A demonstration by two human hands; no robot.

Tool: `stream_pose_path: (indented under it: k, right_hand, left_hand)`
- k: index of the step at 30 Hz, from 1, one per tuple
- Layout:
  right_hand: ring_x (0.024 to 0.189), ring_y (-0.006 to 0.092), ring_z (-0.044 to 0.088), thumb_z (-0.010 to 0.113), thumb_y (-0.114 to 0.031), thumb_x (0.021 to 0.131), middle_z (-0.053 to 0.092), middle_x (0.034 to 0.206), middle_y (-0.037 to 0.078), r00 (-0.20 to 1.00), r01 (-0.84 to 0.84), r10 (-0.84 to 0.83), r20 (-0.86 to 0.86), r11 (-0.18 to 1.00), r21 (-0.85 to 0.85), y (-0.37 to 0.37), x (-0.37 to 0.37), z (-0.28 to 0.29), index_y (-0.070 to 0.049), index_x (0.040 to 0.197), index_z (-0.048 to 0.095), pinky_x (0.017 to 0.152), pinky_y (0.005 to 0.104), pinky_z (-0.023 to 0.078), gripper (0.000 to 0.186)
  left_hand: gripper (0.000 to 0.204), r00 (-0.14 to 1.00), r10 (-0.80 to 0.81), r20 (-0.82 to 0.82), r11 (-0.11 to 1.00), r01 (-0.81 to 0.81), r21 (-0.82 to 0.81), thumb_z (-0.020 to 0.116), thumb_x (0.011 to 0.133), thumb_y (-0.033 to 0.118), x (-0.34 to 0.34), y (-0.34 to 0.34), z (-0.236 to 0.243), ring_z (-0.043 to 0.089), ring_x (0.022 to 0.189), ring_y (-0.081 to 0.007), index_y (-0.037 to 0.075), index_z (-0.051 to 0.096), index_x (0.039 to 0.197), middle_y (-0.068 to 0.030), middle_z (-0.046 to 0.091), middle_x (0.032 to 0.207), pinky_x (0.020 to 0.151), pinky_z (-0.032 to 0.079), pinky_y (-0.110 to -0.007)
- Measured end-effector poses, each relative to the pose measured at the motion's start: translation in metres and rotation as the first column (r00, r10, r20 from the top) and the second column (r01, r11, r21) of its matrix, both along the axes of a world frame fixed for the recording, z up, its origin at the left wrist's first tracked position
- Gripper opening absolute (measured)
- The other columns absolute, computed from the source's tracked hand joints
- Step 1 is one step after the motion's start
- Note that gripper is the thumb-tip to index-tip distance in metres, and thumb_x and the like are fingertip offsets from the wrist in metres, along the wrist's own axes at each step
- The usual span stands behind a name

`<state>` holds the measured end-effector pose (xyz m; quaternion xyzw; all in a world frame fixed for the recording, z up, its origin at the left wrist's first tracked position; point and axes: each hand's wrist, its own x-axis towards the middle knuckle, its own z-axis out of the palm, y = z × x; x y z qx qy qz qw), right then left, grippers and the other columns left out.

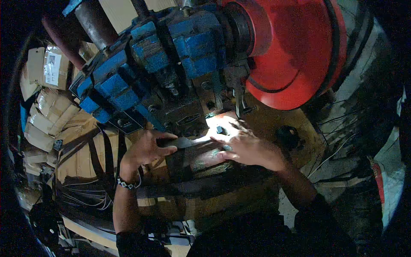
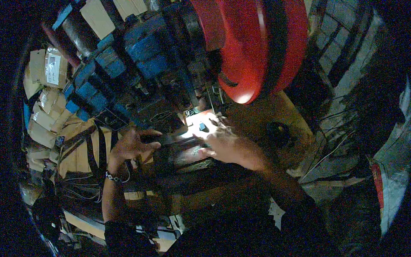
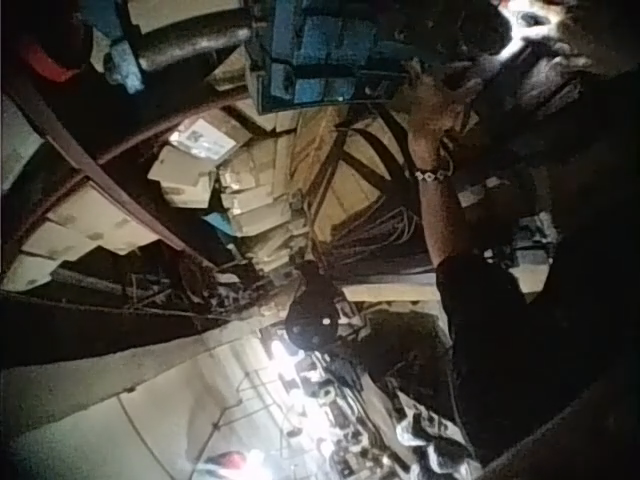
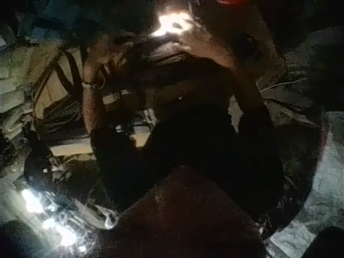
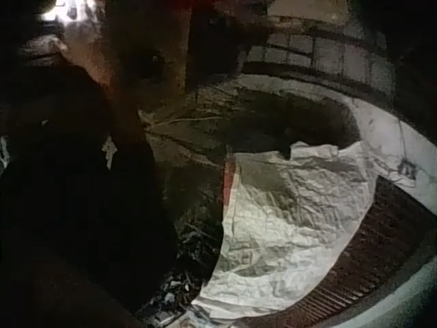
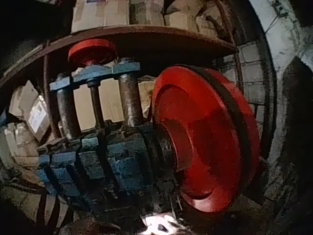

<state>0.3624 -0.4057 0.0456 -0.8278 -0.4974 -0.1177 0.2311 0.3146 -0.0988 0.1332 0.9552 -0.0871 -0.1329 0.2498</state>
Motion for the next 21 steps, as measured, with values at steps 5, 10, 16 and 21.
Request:
stream_pose_path:
  k: [5,10,16,21]
  right_hand:
    - [0.136,0.0435,0.038,0.068,-0.035,0.087,0.047,0.141,0.024,0.997,0.039,-0.046,-0.056,0.991,-0.127,0.006,-0.002,0.004,-0.011,0.137,0.053,0.114,0.061,0.024,0.057]
    - [0.136,0.043,0.037,0.068,-0.036,0.087,0.048,0.141,0.023,0.992,0.09,-0.098,-0.08,0.991,-0.103,0.006,-0.01,0.016,-0.01,0.136,0.054,0.113,0.0602,0.025,0.057]
    - [0.124,0.0376,0.051,0.068,-0.03,0.087,0.06,0.124,0.02,0.994,0.091,-0.092,-0.063,0.996,-0.027,-0.012,-0.005,0.017,-0.008,0.123,0.063,0.106,0.0499,0.038,0.043]
    - [0.076,0.0188,0.066,0.059,-0.026,0.096,0.071,0.09,0.012,0.79,0.309,-0.059,-0.611,0.899,0.312,-0.031,-0.011,0.043,0.002,0.087,0.066,0.072,0.0312,0.05,0.031]
  left_hand:
    - [0.043,0.993,0.103,-0.054,0.994,-0.101,0.032,0.081,0.082,0.028,0.001,-0.012,0.011,0.051,0.054,-0.0094,0.002,0.07,0.113,-0.0036,0.06,0.064,0.052,0.043,-0.03]
    - [0.036,0.794,-0.252,0.554,0.967,0.227,0.115,0.081,0.082,0.027,0.004,0.003,-0.018,0.047,0.05,-0.0068,0.005,0.071,0.109,0.0003,0.057,0.063,0.048,0.038,-0.029]
    - [0.034,0.944,0.272,-0.184,0.962,-0.266,0.06,0.081,0.082,0.021,0.002,-0.039,0.023,0.059,0.074,-0.0167,0.003,0.068,0.109,-0.0063,0.065,0.082,0.07,0.047,-0.035]
    - [0.037,0.961,-0.011,0.277,0.961,0.087,-0.264,0.081,0.082,0.022,0.003,-0.002,-0.025,0.063,0.093,-0.0216,0.0,0.068,0.108,-0.0107,0.068,0.097,0.086,0.049,-0.036]
